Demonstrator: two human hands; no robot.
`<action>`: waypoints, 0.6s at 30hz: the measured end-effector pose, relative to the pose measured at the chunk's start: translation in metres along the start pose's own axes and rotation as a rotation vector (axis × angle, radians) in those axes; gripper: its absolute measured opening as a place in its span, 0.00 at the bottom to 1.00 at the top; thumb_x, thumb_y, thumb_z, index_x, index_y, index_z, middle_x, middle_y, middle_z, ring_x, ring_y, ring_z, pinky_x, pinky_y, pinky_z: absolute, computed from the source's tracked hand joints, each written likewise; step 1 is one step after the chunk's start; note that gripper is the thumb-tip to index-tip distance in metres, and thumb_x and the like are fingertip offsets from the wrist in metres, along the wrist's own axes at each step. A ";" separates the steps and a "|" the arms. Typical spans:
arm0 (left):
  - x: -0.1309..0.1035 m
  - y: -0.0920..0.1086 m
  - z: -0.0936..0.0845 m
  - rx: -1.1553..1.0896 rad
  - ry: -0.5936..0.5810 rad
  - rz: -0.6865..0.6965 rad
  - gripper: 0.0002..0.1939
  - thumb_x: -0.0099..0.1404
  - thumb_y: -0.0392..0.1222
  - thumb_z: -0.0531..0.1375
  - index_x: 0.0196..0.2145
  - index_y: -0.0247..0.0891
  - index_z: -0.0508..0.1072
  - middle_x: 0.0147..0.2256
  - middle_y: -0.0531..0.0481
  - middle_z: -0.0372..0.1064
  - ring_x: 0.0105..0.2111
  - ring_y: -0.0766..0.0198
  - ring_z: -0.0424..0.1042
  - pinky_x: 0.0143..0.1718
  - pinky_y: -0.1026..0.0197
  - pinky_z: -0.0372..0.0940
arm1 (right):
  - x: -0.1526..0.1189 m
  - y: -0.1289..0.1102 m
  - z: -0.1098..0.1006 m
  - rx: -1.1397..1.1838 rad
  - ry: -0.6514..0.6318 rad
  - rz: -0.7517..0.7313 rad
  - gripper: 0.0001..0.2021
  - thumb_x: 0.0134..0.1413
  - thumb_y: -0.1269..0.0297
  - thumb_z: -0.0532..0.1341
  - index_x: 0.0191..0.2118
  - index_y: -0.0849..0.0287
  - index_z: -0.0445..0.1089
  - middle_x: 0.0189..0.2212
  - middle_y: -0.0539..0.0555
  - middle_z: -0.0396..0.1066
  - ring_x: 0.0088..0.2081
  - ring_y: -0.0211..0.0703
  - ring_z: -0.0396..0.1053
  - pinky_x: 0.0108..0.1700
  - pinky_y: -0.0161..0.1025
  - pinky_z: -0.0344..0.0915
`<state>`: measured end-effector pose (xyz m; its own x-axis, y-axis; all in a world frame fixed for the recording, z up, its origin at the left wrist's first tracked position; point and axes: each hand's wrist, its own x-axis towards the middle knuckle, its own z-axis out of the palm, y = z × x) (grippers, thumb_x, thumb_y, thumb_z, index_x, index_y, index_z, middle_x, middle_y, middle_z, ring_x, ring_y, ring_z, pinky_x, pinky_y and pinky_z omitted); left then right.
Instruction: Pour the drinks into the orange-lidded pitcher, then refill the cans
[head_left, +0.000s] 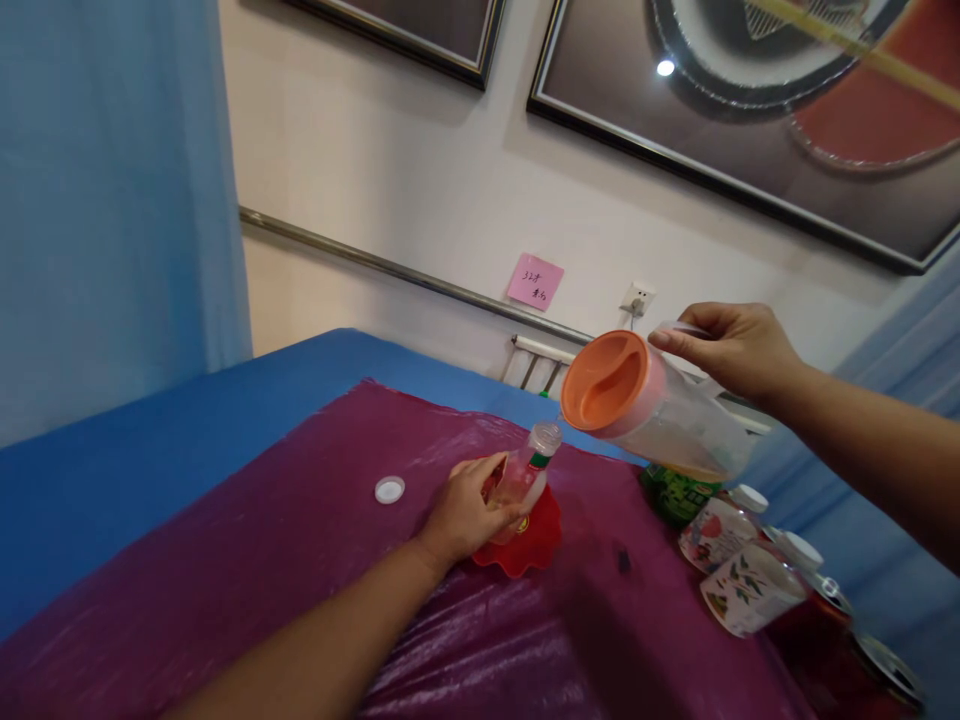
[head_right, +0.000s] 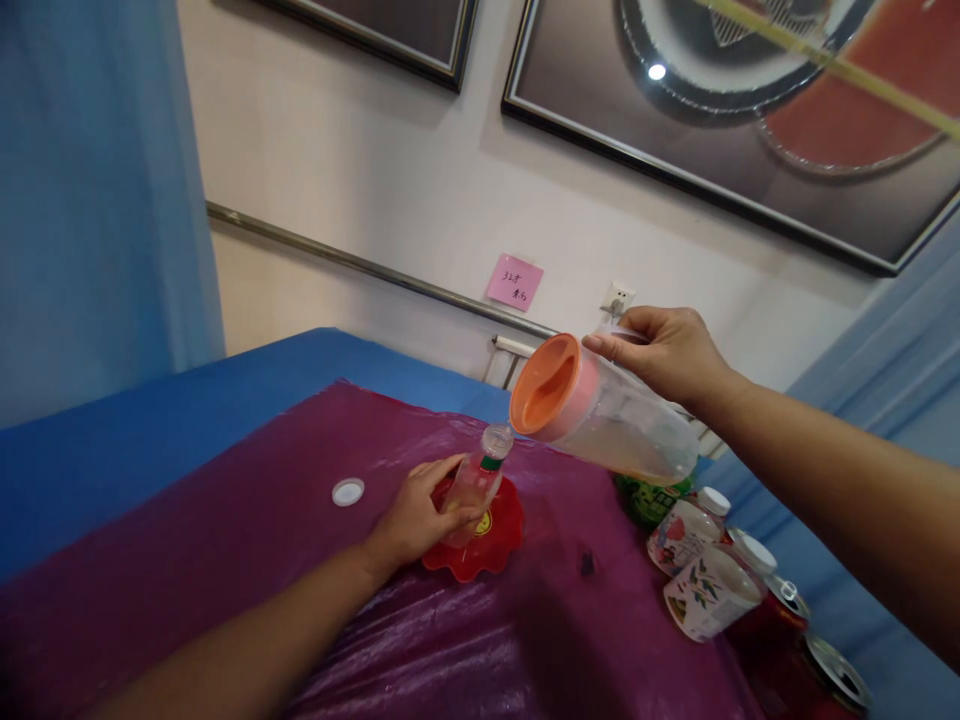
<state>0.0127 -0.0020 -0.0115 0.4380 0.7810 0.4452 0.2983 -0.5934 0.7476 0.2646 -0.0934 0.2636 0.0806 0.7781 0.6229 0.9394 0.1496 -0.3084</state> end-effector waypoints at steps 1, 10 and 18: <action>0.000 0.000 0.000 0.000 0.000 0.000 0.36 0.53 0.49 0.73 0.59 0.44 0.71 0.56 0.43 0.74 0.56 0.45 0.71 0.59 0.43 0.63 | 0.000 -0.001 0.000 0.001 0.000 -0.003 0.28 0.46 0.34 0.67 0.19 0.54 0.61 0.17 0.45 0.51 0.22 0.35 0.48 0.23 0.38 0.46; 0.000 0.001 0.000 0.000 -0.007 -0.004 0.36 0.53 0.50 0.73 0.59 0.45 0.71 0.57 0.43 0.74 0.57 0.45 0.70 0.60 0.41 0.63 | 0.001 -0.007 -0.004 0.001 0.006 -0.018 0.29 0.46 0.34 0.68 0.18 0.54 0.60 0.16 0.45 0.49 0.21 0.35 0.47 0.23 0.37 0.45; 0.000 -0.002 0.002 0.009 0.004 0.007 0.36 0.54 0.51 0.73 0.59 0.44 0.71 0.56 0.42 0.74 0.56 0.45 0.71 0.60 0.41 0.63 | 0.001 -0.010 -0.006 -0.003 0.011 -0.022 0.31 0.44 0.31 0.67 0.18 0.54 0.60 0.17 0.45 0.48 0.21 0.34 0.47 0.22 0.37 0.45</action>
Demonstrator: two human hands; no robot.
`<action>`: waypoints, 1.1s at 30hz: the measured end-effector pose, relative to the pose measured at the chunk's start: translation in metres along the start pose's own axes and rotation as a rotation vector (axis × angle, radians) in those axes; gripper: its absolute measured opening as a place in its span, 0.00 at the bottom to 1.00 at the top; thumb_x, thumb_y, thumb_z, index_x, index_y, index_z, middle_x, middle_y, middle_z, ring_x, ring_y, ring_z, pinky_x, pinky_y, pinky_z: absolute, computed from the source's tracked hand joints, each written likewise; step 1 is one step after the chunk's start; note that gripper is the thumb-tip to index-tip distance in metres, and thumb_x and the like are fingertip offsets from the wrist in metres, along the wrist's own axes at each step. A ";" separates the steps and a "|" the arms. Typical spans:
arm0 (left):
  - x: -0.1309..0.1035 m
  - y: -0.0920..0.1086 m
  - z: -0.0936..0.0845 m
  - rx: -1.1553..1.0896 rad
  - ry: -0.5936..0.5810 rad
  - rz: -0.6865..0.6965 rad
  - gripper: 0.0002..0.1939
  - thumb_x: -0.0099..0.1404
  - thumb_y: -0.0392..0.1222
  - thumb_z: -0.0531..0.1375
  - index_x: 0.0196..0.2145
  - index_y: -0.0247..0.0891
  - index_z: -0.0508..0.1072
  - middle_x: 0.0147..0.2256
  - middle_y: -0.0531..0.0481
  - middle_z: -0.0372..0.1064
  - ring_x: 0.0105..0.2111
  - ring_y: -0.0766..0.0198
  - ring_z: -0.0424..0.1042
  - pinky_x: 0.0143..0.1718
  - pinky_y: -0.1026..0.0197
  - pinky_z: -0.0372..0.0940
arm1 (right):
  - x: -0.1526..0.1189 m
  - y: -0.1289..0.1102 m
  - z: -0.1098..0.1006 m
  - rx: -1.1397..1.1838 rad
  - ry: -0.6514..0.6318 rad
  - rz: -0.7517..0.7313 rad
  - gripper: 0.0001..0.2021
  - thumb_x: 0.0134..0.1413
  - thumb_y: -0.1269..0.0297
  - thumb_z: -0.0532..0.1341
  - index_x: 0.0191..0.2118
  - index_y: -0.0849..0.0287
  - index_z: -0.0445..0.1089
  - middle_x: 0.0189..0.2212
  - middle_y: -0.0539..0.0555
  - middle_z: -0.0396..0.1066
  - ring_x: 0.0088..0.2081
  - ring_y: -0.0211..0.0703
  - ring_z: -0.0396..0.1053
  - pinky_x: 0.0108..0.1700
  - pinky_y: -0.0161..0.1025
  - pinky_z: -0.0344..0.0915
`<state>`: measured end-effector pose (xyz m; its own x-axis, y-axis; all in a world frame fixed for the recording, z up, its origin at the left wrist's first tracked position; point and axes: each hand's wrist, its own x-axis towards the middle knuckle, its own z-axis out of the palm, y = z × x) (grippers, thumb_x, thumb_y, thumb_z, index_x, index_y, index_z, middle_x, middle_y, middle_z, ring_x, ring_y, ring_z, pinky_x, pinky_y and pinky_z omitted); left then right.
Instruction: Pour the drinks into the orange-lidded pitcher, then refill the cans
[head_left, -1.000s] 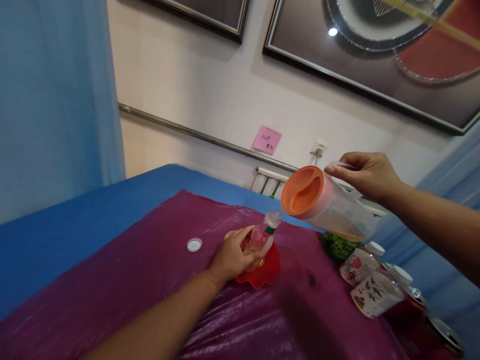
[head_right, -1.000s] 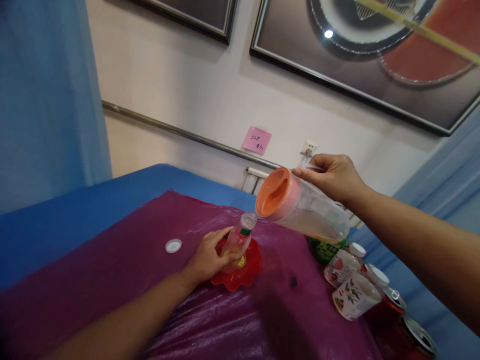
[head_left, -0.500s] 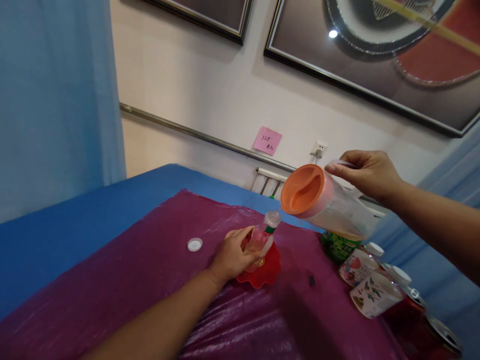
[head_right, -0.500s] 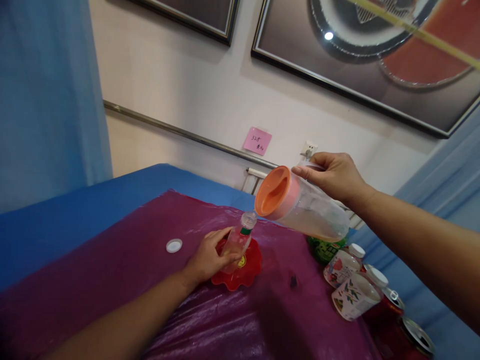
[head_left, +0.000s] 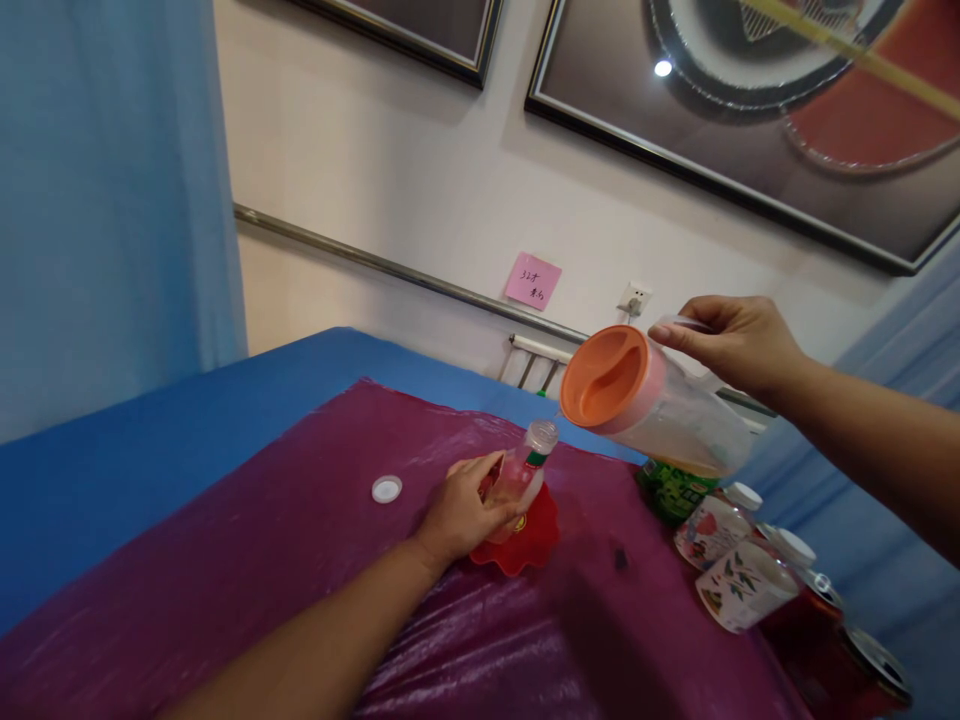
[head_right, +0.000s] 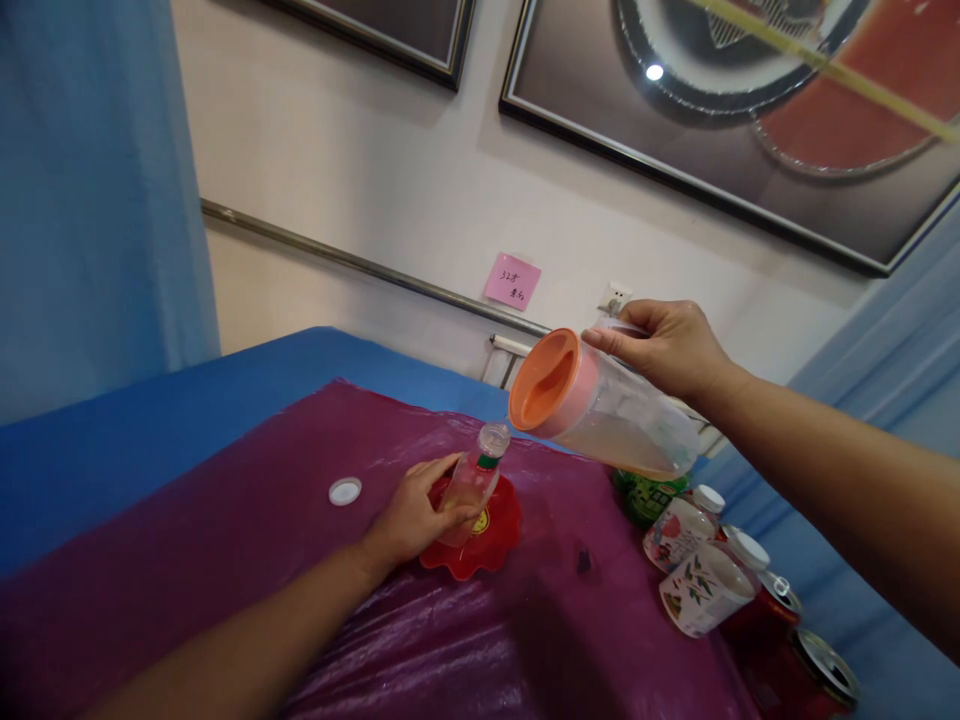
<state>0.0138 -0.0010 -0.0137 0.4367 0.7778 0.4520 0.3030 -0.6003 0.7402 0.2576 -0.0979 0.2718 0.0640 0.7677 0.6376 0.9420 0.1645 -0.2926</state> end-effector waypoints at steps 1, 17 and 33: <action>0.000 0.000 0.000 -0.001 0.001 0.002 0.36 0.54 0.51 0.73 0.59 0.44 0.71 0.57 0.42 0.74 0.56 0.45 0.71 0.60 0.41 0.63 | 0.000 0.000 0.000 -0.002 -0.002 0.000 0.31 0.44 0.31 0.67 0.18 0.54 0.60 0.17 0.45 0.48 0.21 0.34 0.47 0.22 0.37 0.45; 0.000 -0.002 0.000 -0.012 -0.012 -0.009 0.37 0.53 0.49 0.73 0.60 0.45 0.71 0.58 0.43 0.73 0.58 0.45 0.70 0.61 0.42 0.62 | -0.003 0.000 0.000 0.027 -0.006 0.040 0.28 0.48 0.39 0.67 0.18 0.52 0.56 0.17 0.46 0.47 0.23 0.38 0.46 0.25 0.41 0.44; 0.000 -0.004 0.001 0.002 -0.026 -0.007 0.37 0.55 0.51 0.73 0.61 0.47 0.70 0.57 0.43 0.73 0.57 0.45 0.70 0.60 0.41 0.63 | -0.005 -0.004 0.000 -0.017 0.005 0.076 0.29 0.44 0.33 0.67 0.18 0.52 0.58 0.18 0.48 0.49 0.24 0.39 0.46 0.26 0.42 0.45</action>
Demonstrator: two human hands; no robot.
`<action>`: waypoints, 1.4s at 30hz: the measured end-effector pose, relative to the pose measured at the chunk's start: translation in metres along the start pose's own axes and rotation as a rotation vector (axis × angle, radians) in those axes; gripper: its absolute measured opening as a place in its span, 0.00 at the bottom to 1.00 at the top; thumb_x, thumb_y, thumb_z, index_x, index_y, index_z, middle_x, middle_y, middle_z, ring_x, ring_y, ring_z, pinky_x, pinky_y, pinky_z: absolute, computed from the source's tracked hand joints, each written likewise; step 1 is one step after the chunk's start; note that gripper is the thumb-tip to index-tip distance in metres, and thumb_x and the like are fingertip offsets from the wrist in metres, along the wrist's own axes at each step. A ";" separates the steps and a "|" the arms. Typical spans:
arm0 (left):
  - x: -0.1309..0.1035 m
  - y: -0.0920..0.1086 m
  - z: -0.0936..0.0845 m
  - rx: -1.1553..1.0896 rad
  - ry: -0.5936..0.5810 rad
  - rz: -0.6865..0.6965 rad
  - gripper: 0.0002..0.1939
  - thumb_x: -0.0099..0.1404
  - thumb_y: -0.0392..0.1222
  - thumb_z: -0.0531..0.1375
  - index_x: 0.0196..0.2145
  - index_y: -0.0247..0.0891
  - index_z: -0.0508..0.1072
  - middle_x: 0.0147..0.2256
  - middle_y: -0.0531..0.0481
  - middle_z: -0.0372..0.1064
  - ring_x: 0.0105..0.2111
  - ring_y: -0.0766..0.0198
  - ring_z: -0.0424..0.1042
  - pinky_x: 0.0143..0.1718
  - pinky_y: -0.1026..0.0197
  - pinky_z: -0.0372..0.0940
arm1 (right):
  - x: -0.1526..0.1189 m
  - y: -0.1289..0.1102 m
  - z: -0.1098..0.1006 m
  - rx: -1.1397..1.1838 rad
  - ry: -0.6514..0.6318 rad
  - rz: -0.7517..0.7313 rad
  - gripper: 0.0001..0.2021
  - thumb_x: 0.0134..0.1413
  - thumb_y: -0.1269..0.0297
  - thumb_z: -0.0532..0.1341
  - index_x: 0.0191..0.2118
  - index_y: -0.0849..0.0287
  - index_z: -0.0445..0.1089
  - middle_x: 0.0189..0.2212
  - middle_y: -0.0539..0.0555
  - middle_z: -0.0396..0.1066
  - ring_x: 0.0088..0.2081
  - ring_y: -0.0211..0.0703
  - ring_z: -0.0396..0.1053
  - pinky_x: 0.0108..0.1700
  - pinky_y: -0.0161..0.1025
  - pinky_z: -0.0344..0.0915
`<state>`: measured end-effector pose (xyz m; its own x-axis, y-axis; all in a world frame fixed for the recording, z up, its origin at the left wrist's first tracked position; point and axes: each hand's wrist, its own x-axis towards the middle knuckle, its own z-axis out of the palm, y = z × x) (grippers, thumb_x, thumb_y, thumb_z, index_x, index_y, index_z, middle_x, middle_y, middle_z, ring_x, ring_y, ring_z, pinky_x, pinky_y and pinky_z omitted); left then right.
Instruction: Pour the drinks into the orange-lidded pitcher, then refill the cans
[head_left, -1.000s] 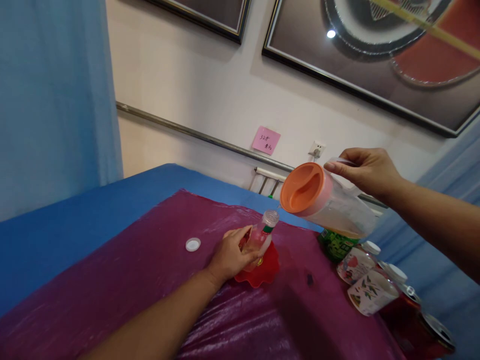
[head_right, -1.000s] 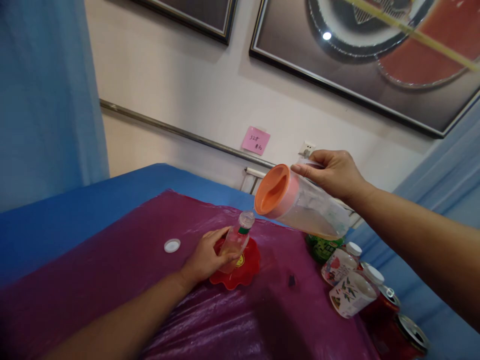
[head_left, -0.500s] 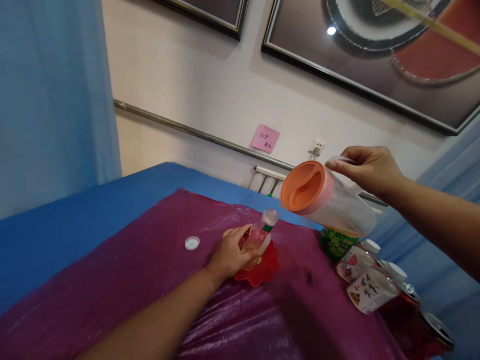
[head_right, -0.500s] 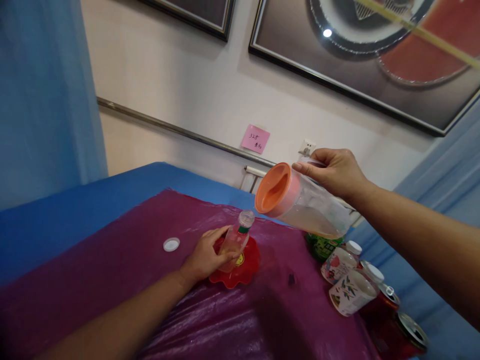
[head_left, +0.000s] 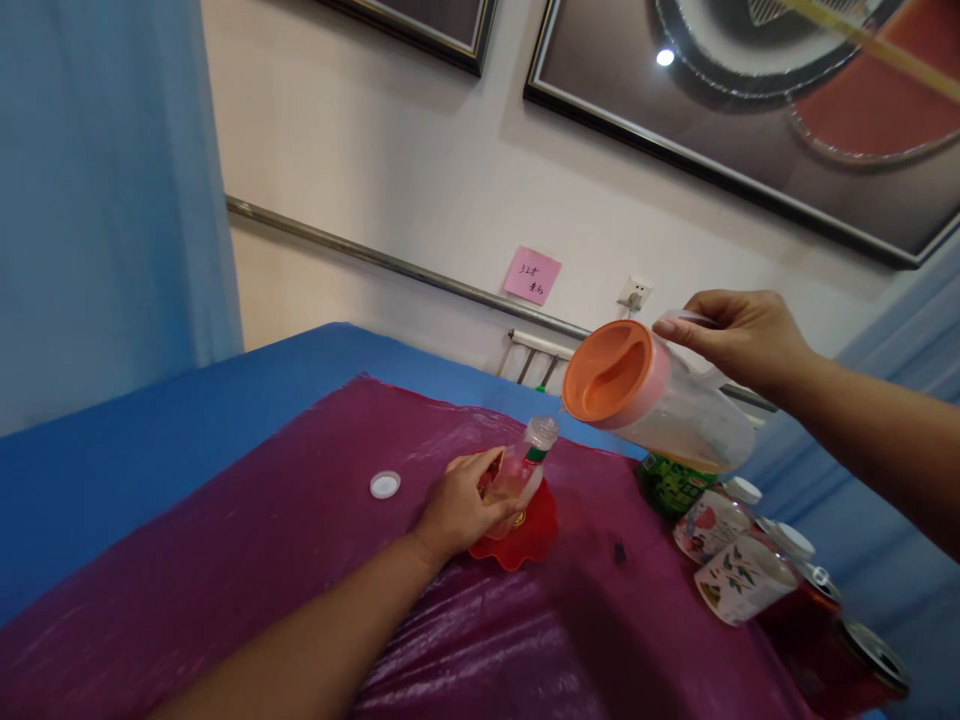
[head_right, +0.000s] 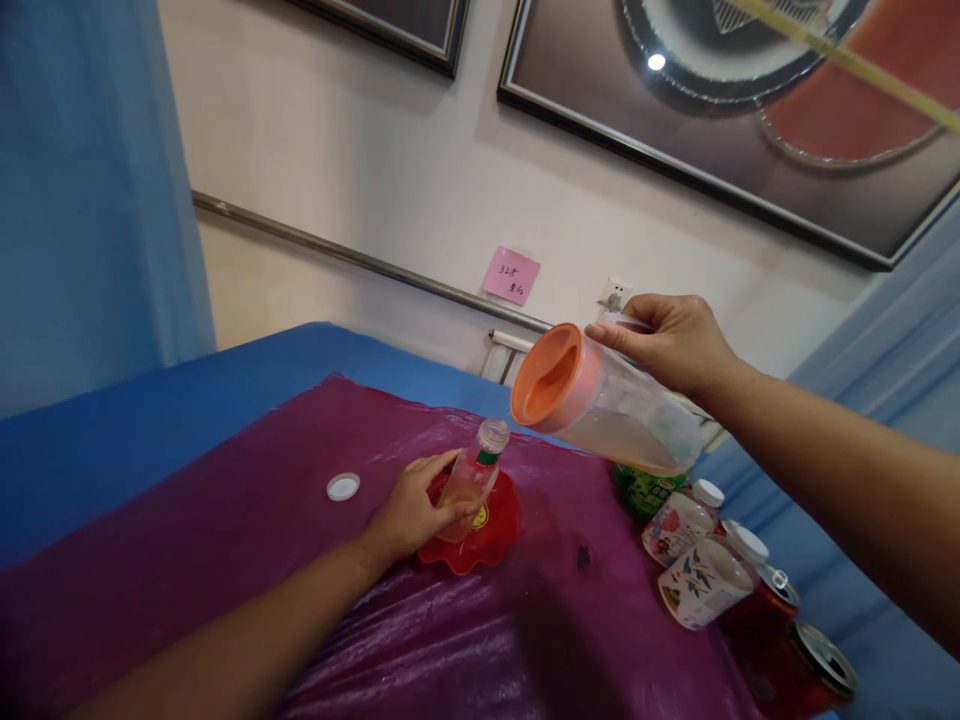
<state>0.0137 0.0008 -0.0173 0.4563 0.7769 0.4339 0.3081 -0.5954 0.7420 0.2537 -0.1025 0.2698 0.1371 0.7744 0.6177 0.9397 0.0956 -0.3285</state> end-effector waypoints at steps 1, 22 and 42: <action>0.000 0.000 0.000 0.002 0.002 -0.001 0.37 0.55 0.50 0.72 0.61 0.47 0.70 0.57 0.44 0.73 0.57 0.45 0.70 0.60 0.41 0.63 | 0.001 0.001 0.000 0.000 0.008 0.005 0.28 0.43 0.34 0.67 0.19 0.53 0.59 0.18 0.48 0.49 0.24 0.39 0.47 0.26 0.42 0.45; 0.000 0.000 -0.001 -0.007 0.010 0.011 0.37 0.54 0.50 0.73 0.60 0.46 0.70 0.57 0.43 0.73 0.57 0.46 0.71 0.59 0.42 0.64 | 0.003 0.007 -0.001 -0.016 0.031 -0.081 0.29 0.45 0.32 0.68 0.19 0.54 0.63 0.17 0.45 0.50 0.22 0.35 0.48 0.23 0.38 0.46; 0.000 0.001 -0.001 0.000 0.018 0.017 0.37 0.54 0.52 0.73 0.60 0.47 0.70 0.57 0.44 0.74 0.57 0.45 0.71 0.59 0.41 0.64 | -0.002 -0.005 -0.006 -0.016 -0.018 -0.051 0.28 0.50 0.37 0.65 0.18 0.52 0.57 0.17 0.49 0.50 0.23 0.41 0.47 0.26 0.44 0.46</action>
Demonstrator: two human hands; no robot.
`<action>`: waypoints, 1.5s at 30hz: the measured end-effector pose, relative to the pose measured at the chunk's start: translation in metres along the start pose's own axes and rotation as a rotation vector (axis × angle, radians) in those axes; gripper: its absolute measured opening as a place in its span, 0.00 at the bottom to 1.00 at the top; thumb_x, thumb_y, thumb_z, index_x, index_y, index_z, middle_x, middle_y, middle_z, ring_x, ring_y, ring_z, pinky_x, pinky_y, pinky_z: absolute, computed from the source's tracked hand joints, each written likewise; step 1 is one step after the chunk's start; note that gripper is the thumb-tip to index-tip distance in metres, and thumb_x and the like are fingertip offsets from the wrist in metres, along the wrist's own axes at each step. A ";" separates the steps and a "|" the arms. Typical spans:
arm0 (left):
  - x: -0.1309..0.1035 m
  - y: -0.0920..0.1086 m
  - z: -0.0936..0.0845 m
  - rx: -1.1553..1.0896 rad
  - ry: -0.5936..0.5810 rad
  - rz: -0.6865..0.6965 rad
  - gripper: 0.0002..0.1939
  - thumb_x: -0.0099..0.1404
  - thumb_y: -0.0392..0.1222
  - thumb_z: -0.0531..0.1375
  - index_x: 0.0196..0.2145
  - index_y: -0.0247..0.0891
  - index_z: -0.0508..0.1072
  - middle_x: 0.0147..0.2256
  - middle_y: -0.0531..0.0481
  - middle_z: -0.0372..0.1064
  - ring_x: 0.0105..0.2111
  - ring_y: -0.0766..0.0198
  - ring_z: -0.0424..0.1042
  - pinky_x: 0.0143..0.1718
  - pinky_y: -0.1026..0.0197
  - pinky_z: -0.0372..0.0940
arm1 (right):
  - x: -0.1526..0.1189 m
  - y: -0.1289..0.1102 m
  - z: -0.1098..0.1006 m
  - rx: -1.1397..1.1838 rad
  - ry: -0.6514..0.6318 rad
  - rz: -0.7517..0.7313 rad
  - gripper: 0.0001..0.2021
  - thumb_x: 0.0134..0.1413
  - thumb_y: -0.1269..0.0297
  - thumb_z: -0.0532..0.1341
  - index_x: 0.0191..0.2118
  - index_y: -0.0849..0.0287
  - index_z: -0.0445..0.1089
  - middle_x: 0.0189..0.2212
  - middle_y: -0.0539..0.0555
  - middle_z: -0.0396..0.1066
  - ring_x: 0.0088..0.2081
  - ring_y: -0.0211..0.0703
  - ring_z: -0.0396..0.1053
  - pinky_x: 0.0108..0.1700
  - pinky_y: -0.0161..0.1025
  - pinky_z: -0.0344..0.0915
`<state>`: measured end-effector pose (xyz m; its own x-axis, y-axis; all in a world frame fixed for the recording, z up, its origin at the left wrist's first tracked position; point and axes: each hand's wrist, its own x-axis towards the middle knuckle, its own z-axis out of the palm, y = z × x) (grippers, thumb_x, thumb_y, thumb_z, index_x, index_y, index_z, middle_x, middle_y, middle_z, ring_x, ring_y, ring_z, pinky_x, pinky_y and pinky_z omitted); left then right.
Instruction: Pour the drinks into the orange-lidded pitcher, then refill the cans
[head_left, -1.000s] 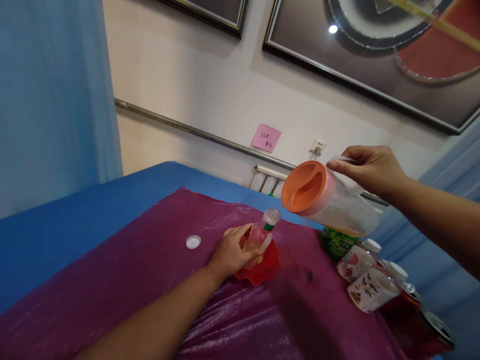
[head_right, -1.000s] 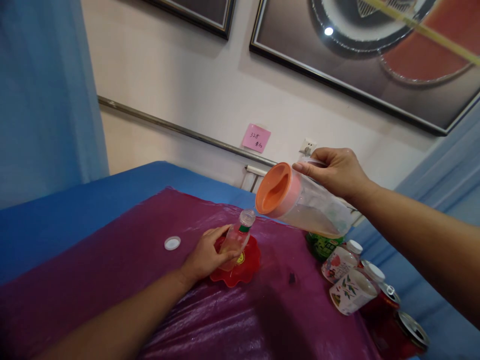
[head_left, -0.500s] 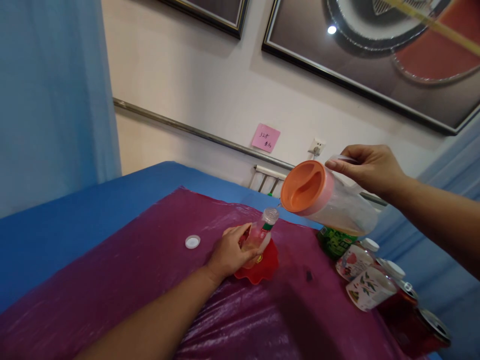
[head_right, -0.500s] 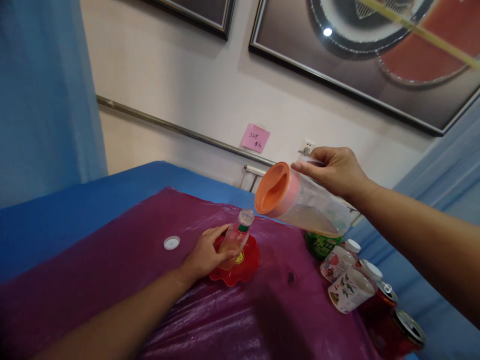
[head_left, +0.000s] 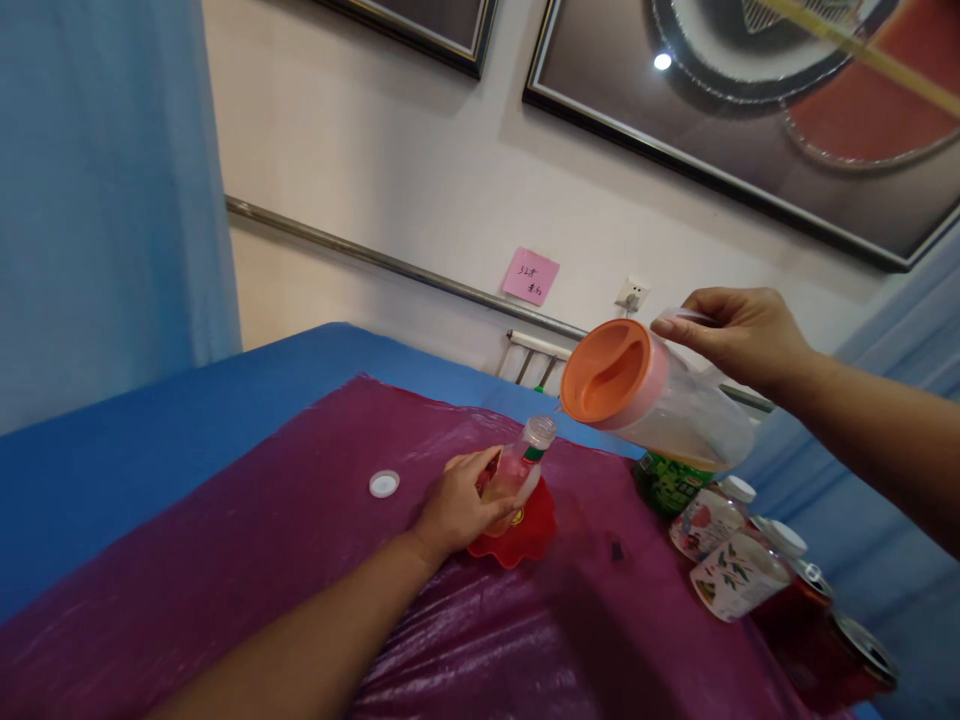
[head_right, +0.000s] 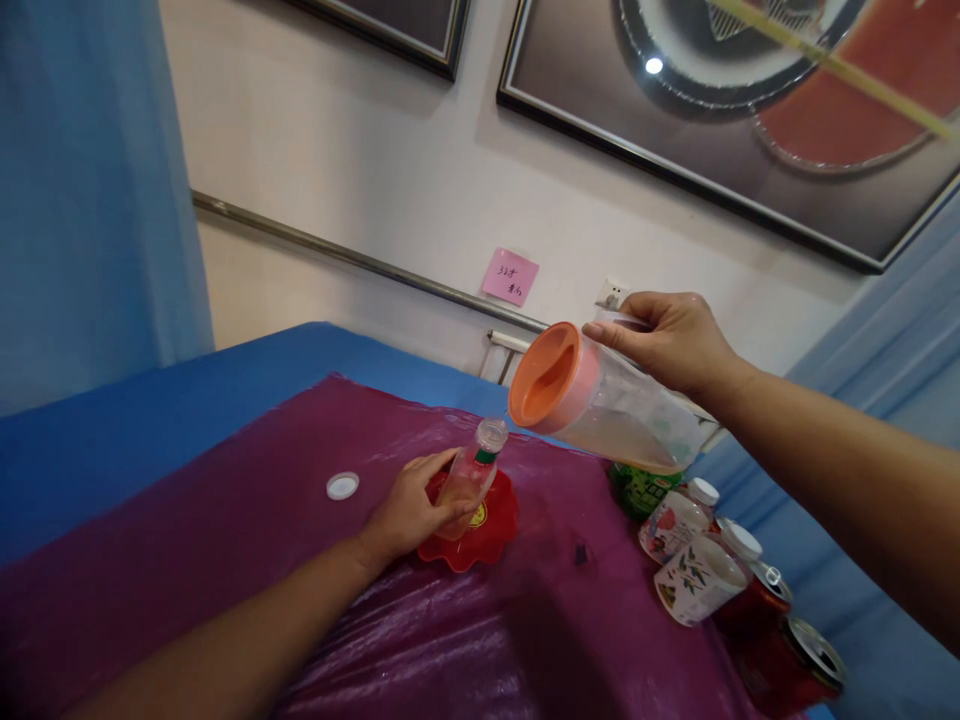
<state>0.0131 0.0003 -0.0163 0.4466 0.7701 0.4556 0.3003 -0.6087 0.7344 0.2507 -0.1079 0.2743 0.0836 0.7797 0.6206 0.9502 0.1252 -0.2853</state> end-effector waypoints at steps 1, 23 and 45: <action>0.000 0.000 0.000 -0.002 -0.001 0.000 0.37 0.55 0.52 0.73 0.60 0.47 0.70 0.57 0.44 0.74 0.57 0.45 0.71 0.59 0.42 0.64 | 0.000 0.000 0.000 0.005 -0.001 0.001 0.27 0.50 0.37 0.66 0.18 0.52 0.57 0.17 0.49 0.50 0.23 0.41 0.47 0.26 0.44 0.46; 0.000 0.001 -0.001 0.003 -0.005 -0.003 0.37 0.54 0.49 0.73 0.60 0.45 0.70 0.57 0.43 0.73 0.57 0.45 0.71 0.59 0.43 0.64 | 0.004 0.008 0.002 0.010 0.057 -0.028 0.31 0.41 0.30 0.68 0.20 0.55 0.64 0.17 0.46 0.51 0.23 0.36 0.48 0.24 0.39 0.45; -0.002 0.001 0.001 -0.009 0.013 0.040 0.35 0.55 0.51 0.72 0.59 0.48 0.71 0.54 0.45 0.75 0.54 0.47 0.73 0.57 0.42 0.66 | 0.002 0.009 0.001 0.045 0.021 -0.026 0.25 0.47 0.37 0.68 0.19 0.51 0.62 0.18 0.49 0.52 0.23 0.39 0.47 0.25 0.42 0.44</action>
<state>0.0135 -0.0019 -0.0166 0.4475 0.7473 0.4912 0.2743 -0.6375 0.7200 0.2593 -0.1046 0.2723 0.0663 0.7626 0.6435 0.9377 0.1729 -0.3015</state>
